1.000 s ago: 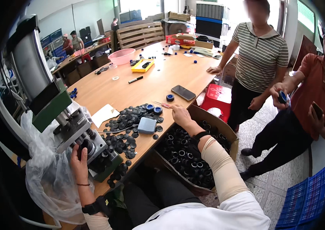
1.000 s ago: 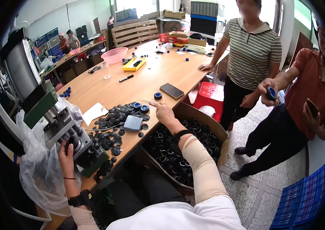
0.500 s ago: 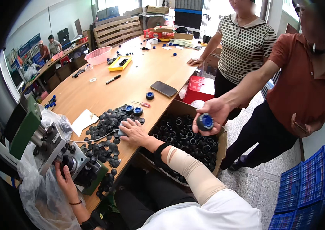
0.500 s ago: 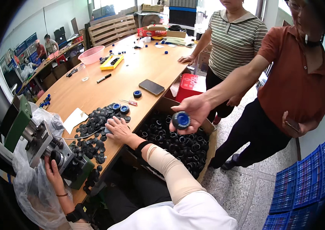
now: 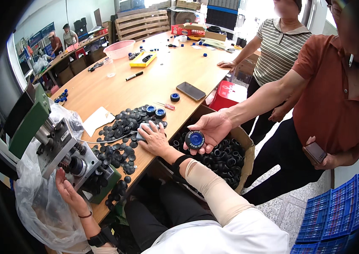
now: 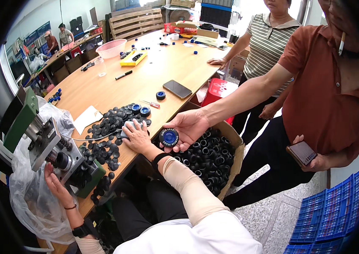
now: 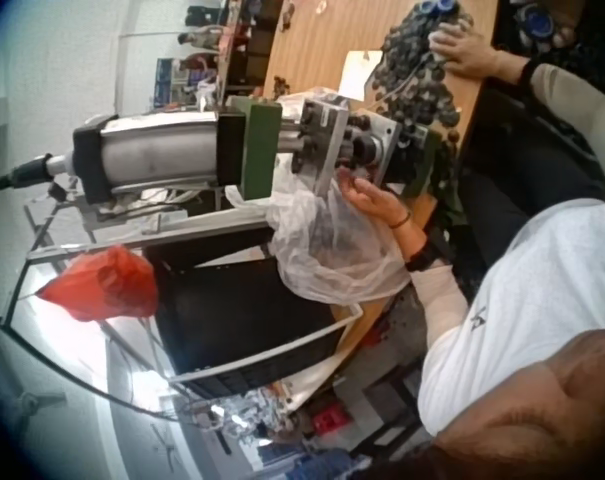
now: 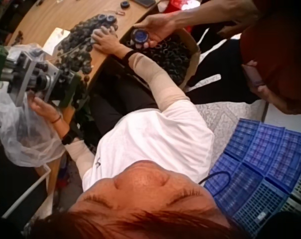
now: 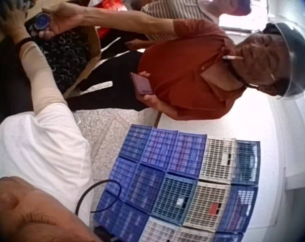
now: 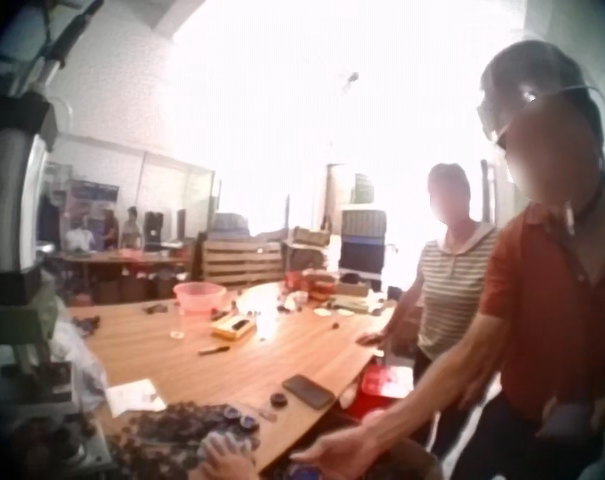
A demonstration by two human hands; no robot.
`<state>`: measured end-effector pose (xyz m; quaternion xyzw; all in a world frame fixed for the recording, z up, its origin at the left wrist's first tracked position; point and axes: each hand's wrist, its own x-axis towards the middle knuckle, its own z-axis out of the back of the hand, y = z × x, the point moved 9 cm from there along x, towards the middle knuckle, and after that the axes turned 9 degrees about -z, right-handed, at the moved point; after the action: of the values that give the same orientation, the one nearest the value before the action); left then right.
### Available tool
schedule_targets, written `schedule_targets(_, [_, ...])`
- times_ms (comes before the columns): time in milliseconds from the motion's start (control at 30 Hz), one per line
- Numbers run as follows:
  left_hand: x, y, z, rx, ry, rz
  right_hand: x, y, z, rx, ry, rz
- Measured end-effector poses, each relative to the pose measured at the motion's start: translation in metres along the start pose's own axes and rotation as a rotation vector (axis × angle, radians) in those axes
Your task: The person is using a manual press machine to assemble small black plastic components at a workshop table.
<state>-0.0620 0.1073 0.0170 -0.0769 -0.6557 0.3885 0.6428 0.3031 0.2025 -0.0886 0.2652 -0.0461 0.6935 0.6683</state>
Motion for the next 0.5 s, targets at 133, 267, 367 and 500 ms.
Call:
schedule_targets(133, [-0.013, -0.023, 0.028, 0.163, -0.09, -0.014, 0.0, 0.002, -0.001, 0.007, 0.005, -0.037])
schedule_targets(267, [-0.04, -0.03, 0.055, 0.223, -0.13, -0.052, -0.008, -0.012, 0.003, 0.053, -0.05, -0.072])
schedule_targets(367, [-0.077, -0.034, 0.077, 0.197, -0.143, 0.019, -0.034, 0.006, 0.038, 0.156, -0.133, -0.013])
schedule_targets(500, [-0.141, -0.034, 0.081, 0.178, -0.054, 0.143, -0.101, 0.049, 0.103, 0.399, -0.084, 0.239])
